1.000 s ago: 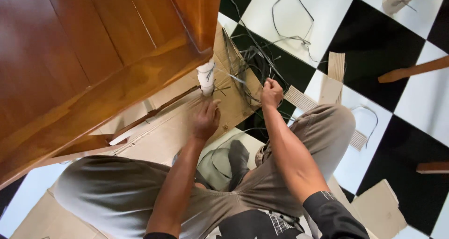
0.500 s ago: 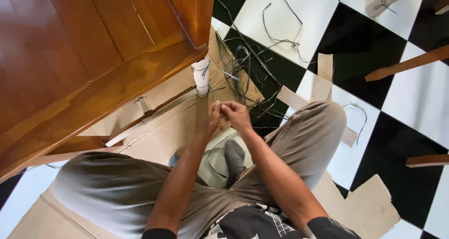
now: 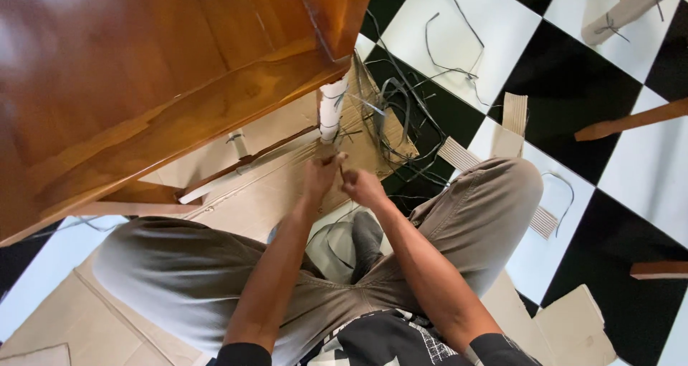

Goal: Wrapping furniture legs with protective foam and securing them with plastic ties

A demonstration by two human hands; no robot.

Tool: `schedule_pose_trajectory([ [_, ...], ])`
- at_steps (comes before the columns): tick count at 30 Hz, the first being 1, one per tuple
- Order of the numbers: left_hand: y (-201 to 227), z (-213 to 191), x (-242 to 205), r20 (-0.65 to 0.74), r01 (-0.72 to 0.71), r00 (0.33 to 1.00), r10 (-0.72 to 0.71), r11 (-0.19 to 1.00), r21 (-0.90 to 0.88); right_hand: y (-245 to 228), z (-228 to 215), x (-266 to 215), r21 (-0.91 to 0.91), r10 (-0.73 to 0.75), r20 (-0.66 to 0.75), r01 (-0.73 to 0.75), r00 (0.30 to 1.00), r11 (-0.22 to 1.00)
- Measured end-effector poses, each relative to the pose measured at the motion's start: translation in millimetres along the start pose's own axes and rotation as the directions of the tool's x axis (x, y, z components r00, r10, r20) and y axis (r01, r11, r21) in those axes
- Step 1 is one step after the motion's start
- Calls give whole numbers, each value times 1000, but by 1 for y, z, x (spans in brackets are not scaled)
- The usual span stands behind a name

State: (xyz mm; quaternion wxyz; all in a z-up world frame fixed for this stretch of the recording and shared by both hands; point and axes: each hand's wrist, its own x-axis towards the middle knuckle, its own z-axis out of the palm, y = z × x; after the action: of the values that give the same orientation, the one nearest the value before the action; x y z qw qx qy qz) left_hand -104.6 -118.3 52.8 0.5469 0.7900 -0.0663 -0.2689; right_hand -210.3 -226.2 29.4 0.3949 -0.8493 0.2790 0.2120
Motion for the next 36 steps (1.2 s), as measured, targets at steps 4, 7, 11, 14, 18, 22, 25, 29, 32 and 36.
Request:
schedule_pose_trajectory([
  [4,-30,13,-9,33,-37,998,46,973,-226,-23,-10,-5,699,-27,-173,141,985,701],
  [7,-53,27,-5,-76,-160,985,154,984,-78,-15,-1,4,812,-8,-98,85,995,577],
  [11,-25,-2,-17,-110,-250,958,266,958,140,-16,13,6,829,57,-84,38,995,558],
  [14,-1,-21,-23,-146,-431,751,644,646,630,-2,19,16,749,54,-156,82,986,657],
  [18,-44,-35,11,-10,-416,586,811,311,855,-7,12,6,617,38,-230,116,972,778],
  [22,-53,-41,33,66,-183,558,827,46,982,7,29,14,386,-45,-219,129,975,913],
  [25,-57,-44,48,85,-152,548,832,0,988,0,27,9,305,-22,-171,74,985,950],
  [29,-48,-49,59,91,-198,622,778,44,979,-9,20,2,318,-37,-153,84,988,944],
  [32,-57,-47,71,81,-222,587,805,65,973,-22,15,-1,321,-11,-143,57,990,945],
  [36,-69,-59,100,119,-251,509,852,14,968,-10,29,18,288,8,-118,27,993,957],
])
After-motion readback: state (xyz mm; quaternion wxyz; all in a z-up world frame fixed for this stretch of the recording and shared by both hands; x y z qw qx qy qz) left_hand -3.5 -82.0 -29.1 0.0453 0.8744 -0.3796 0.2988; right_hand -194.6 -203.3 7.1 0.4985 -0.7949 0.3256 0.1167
